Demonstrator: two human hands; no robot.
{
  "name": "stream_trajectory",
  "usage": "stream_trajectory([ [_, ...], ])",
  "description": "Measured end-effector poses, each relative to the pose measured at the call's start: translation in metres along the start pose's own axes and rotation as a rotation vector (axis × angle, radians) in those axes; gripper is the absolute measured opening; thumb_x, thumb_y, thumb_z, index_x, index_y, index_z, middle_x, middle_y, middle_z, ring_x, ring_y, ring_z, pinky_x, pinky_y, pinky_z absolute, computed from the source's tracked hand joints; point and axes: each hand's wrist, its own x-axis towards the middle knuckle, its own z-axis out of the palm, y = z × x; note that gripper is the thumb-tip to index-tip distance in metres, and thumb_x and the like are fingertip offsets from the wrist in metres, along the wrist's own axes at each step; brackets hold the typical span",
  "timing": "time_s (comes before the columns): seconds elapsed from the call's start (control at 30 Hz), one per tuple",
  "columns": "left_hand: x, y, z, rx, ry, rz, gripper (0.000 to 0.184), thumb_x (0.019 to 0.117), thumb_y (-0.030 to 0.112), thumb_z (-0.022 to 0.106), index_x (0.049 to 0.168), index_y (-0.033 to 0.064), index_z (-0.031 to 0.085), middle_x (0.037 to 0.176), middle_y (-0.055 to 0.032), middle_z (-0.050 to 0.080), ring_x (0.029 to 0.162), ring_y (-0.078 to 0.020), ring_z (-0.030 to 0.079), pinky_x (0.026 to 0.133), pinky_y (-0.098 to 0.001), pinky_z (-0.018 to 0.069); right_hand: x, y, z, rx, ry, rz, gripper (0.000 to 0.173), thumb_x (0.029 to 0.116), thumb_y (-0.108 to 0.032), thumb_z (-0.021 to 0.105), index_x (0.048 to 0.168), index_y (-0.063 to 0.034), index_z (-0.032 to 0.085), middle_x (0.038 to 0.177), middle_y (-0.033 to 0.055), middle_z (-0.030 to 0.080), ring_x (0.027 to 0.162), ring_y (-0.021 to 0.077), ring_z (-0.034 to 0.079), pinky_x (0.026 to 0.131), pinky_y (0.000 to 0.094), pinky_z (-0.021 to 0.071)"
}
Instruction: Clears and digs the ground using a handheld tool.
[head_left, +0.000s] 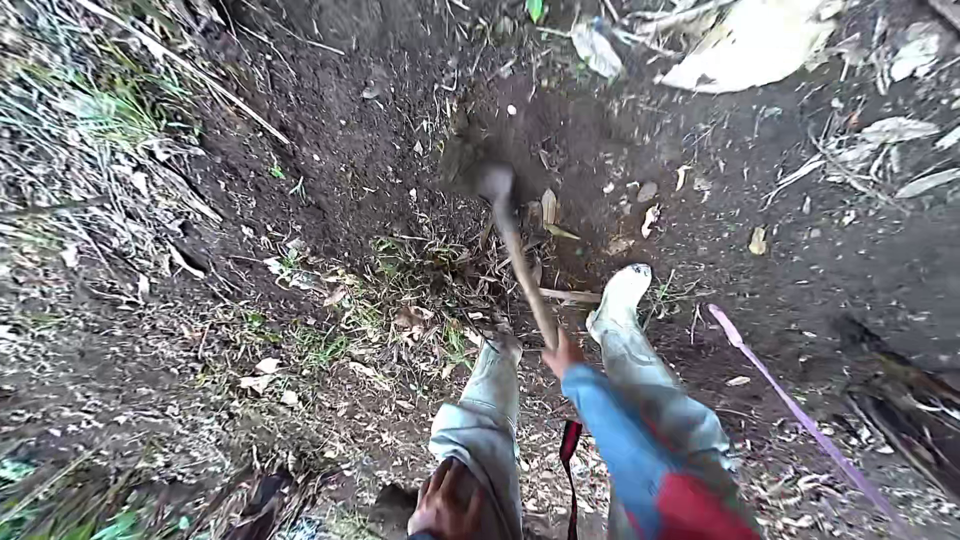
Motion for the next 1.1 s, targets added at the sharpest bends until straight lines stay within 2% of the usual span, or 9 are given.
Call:
stream_trajectory([
  [0.13,-0.007,-0.001,0.005,0.022,-0.044,-0.008,0.072,0.0892,0.073,0.053,0.148,0.0307,0.057,0.160,0.0024,0.046,0.145,-0.0296,0.047,0.111,-0.0559,0.0450,-0.059,0.029,0.022,-0.035,0.026,0.104,0.077,0.0927,-0.029,0.072,0.159,-0.0117,0.036,0.125,0.0242,0.069,0.117,0.0413,0.067,0.101,0.0605,0.0516],
  [0.37,-0.001,-0.010,0.011,-0.005,0.021,0.054,0.072,0.0903,0.069,0.054,0.145,0.0232,0.061,0.157,-0.0039,0.050,0.144,-0.0317,0.048,0.112,-0.0566,0.0444,-0.004,-0.131,-0.104,1.099,0.594,-0.241,0.081,0.0988,-0.016,0.063,0.161,-0.0114,0.010,0.101,0.0175,0.060,0.066,0.0227,0.063,0.062,0.0428,0.0594],
  [0.47,0.002,-0.017,0.016,-0.025,0.078,0.080,0.071,0.0900,0.069,0.056,0.142,0.0209,0.064,0.154,-0.0058,0.054,0.142,-0.0321,0.050,0.113,-0.0559,0.0439,0.027,-0.199,-0.139,1.424,0.661,-0.446,0.062,0.0990,-0.011,0.060,0.148,-0.0137,0.023,0.077,0.0096,0.056,0.052,0.0217,0.060,0.050,0.0436,0.0586],
  [0.53,0.003,-0.018,0.017,-0.024,0.077,0.069,0.071,0.0898,0.069,0.055,0.142,0.0231,0.063,0.155,-0.0037,0.053,0.143,-0.0308,0.049,0.114,-0.0550,0.0432,0.041,-0.177,-0.100,1.142,0.533,-0.297,0.067,0.0964,-0.016,0.062,0.151,-0.0122,0.024,0.082,0.0136,0.058,0.056,0.0234,0.061,0.053,0.0431,0.0590],
  [0.67,-0.001,-0.008,0.002,-0.019,0.046,0.040,0.072,0.0899,0.070,0.056,0.144,0.0234,0.062,0.156,-0.0039,0.051,0.141,-0.0330,0.051,0.111,-0.0580,0.0452,0.020,0.001,0.014,0.111,0.107,-0.087,0.080,0.0920,-0.026,0.074,0.158,-0.0048,0.036,0.131,0.0292,0.064,0.118,0.0432,0.065,0.102,0.0614,0.0515],
  [0.8,-0.011,-0.009,0.011,0.011,0.009,0.024,0.072,0.0903,0.070,0.054,0.148,0.0269,0.058,0.158,-0.0026,0.049,0.143,-0.0321,0.049,0.112,-0.0578,0.0444,-0.046,0.058,0.032,-0.182,-0.127,0.067,0.078,0.0930,-0.032,0.072,0.160,-0.0151,0.036,0.131,0.0242,0.066,0.121,0.0423,0.065,0.103,0.0623,0.0501],
  [0.97,-0.011,-0.013,0.014,-0.002,0.017,0.028,0.071,0.0905,0.070,0.055,0.148,0.0280,0.058,0.158,-0.0025,0.050,0.143,-0.0319,0.049,0.113,-0.0575,0.0436,-0.013,-0.036,-0.045,0.365,0.293,-0.002,0.078,0.0942,-0.024,0.071,0.158,-0.0052,0.032,0.131,0.0282,0.063,0.114,0.0415,0.066,0.099,0.0584,0.0533],
  [1.07,0.000,-0.009,0.011,-0.046,0.058,0.070,0.070,0.0919,0.066,0.057,0.145,0.0202,0.061,0.155,-0.0090,0.052,0.142,-0.0346,0.050,0.114,-0.0581,0.0420,-0.007,-0.135,-0.117,0.815,0.790,-0.377,0.067,0.0955,-0.018,0.067,0.149,0.0064,0.034,0.101,0.0297,0.063,0.069,0.0302,0.066,0.057,0.0412,0.0571],
  [1.1,-0.002,-0.012,0.014,-0.047,0.055,0.071,0.071,0.0920,0.066,0.056,0.146,0.0200,0.060,0.155,-0.0091,0.052,0.142,-0.0337,0.050,0.114,-0.0571,0.0421,-0.049,-0.181,-0.156,0.914,0.771,-0.389,0.063,0.0991,-0.011,0.060,0.150,0.0115,0.030,0.108,0.0306,0.063,0.077,0.0290,0.067,0.062,0.0357,0.0576],
])
